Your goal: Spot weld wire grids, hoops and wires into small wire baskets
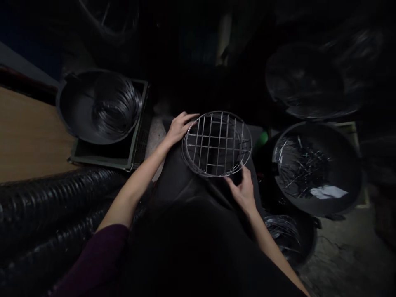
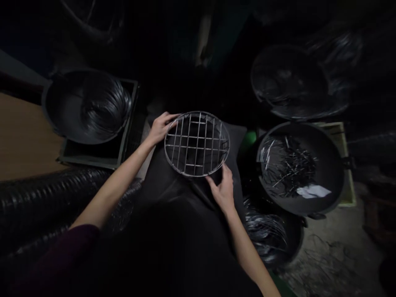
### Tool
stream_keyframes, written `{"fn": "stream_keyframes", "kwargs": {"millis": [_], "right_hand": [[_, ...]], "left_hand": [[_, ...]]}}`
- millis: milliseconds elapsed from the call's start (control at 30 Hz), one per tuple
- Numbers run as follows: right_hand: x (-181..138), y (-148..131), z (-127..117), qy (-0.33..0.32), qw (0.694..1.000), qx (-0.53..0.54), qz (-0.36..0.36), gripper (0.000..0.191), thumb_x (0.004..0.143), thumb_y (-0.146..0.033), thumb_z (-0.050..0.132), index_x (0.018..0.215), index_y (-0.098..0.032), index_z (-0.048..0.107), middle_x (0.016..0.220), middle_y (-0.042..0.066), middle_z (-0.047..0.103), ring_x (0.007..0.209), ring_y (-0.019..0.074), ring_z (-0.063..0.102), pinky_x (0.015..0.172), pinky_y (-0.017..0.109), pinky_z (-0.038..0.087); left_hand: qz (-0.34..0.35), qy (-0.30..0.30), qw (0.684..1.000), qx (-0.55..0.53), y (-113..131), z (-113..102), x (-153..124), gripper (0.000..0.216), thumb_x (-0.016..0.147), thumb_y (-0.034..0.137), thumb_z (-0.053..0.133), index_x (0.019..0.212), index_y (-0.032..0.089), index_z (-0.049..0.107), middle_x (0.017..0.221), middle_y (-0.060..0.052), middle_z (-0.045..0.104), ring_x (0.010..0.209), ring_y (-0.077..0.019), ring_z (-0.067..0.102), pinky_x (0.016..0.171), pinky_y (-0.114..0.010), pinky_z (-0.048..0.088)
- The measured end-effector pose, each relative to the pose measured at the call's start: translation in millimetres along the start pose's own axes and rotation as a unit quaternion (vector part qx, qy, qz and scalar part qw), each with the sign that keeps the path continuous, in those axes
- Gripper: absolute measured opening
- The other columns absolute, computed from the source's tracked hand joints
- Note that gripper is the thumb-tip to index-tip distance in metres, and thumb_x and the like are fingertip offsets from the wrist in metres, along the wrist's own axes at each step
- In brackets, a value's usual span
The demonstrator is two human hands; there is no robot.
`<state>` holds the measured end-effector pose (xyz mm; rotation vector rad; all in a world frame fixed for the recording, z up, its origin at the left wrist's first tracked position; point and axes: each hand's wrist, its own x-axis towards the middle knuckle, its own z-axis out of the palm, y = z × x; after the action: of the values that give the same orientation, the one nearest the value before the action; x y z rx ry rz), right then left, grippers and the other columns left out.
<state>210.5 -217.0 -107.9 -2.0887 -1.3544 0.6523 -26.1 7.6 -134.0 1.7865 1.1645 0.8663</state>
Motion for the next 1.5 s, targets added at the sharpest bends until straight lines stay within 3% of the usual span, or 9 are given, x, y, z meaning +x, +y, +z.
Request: {"fn": "stream_keyframes", "kwargs": {"millis": [133,233,433,633,833,1033,1200,1333,1500], "right_hand": [[24,-18,-29,0.031,0.995,0.082,0.043,0.053,0.093,-0.055,0.045,0.130,-0.019,0.059,0.133,0.011,0.061,0.125,0.0242,0.055,0.111,0.047,0.040],[43,-34,-35,0.024,0.989,0.134,0.051,0.051,0.092,-0.053,0.048,0.129,-0.021,0.062,0.135,0.009,0.061,0.127,0.0232,0.055,0.112,0.045,0.040],[53,-33,-24,0.031,0.986,0.152,0.058,0.052,0.087,-0.048,0.058,0.130,-0.019,0.061,0.133,0.010,0.062,0.122,0.0237,0.058,0.110,0.046,0.042],[57,-29,-22,0.029,0.968,0.224,0.111,0.060,0.077,-0.047,0.067,0.127,-0.015,0.062,0.114,0.012,0.070,0.101,0.0238,0.065,0.099,0.046,0.051],[57,-37,-25,0.058,0.967,0.230,0.095,0.053,0.077,-0.044,0.066,0.122,-0.017,0.066,0.113,0.009,0.070,0.096,0.0202,0.065,0.097,0.042,0.051],[55,-28,-14,0.059,0.971,0.216,0.087,0.054,0.077,-0.046,0.067,0.123,-0.018,0.066,0.115,0.009,0.071,0.103,0.0212,0.065,0.100,0.041,0.050],[51,-18,-3,0.076,0.972,0.206,0.081,0.052,0.078,-0.047,0.065,0.121,-0.016,0.067,0.122,0.010,0.068,0.113,0.0231,0.063,0.106,0.043,0.046],[33,-19,-3,0.103,0.989,0.090,0.060,0.048,0.087,-0.049,0.053,0.121,-0.019,0.067,0.113,0.009,0.070,0.108,0.0227,0.063,0.103,0.043,0.047],[3,-27,-17,-0.038,0.999,-0.033,-0.019,0.070,0.085,-0.049,0.051,0.147,-0.018,0.042,0.135,0.015,0.056,0.128,0.0301,0.049,0.112,0.053,0.036]], "left_hand": [[-0.054,0.008,0.993,-0.105,22,-14,-11,0.047,0.094,0.051,0.052,0.123,0.019,0.068,0.114,-0.008,0.073,0.102,-0.0212,0.068,0.095,-0.036,0.052],[-0.060,-0.041,0.990,-0.121,32,-19,-12,0.051,0.086,0.054,0.063,0.121,0.018,0.070,0.118,-0.009,0.072,0.107,-0.0254,0.068,0.098,-0.039,0.052],[-0.070,-0.053,0.992,-0.092,31,-20,-3,0.066,0.082,0.054,0.069,0.138,0.021,0.056,0.121,-0.007,0.071,0.111,-0.0268,0.067,0.103,-0.044,0.049],[-0.083,-0.127,0.981,-0.119,42,-25,5,0.065,0.077,0.062,0.069,0.126,0.018,0.067,0.128,-0.009,0.067,0.121,-0.0308,0.062,0.109,-0.044,0.045],[-0.070,-0.127,0.988,-0.045,44,-26,8,0.064,0.080,0.062,0.065,0.128,0.019,0.066,0.129,-0.007,0.067,0.121,-0.0292,0.062,0.110,-0.040,0.044],[-0.018,-0.117,0.993,0.020,28,-20,9,0.049,0.089,0.052,0.059,0.128,0.023,0.066,0.127,-0.004,0.068,0.118,-0.0268,0.064,0.107,-0.037,0.047],[-0.011,-0.066,0.996,-0.054,17,-5,1,0.048,0.091,0.053,0.056,0.126,0.021,0.067,0.129,-0.004,0.067,0.123,-0.0239,0.062,0.110,-0.035,0.045],[-0.032,-0.044,0.995,-0.080,14,3,-4,0.040,0.092,0.046,0.058,0.122,0.021,0.068,0.127,-0.005,0.068,0.122,-0.0224,0.062,0.110,-0.037,0.045],[-0.054,-0.033,0.994,-0.087,15,4,-5,0.034,0.091,0.040,0.061,0.119,0.023,0.069,0.125,-0.003,0.069,0.126,-0.0247,0.058,0.110,-0.040,0.044]]}}
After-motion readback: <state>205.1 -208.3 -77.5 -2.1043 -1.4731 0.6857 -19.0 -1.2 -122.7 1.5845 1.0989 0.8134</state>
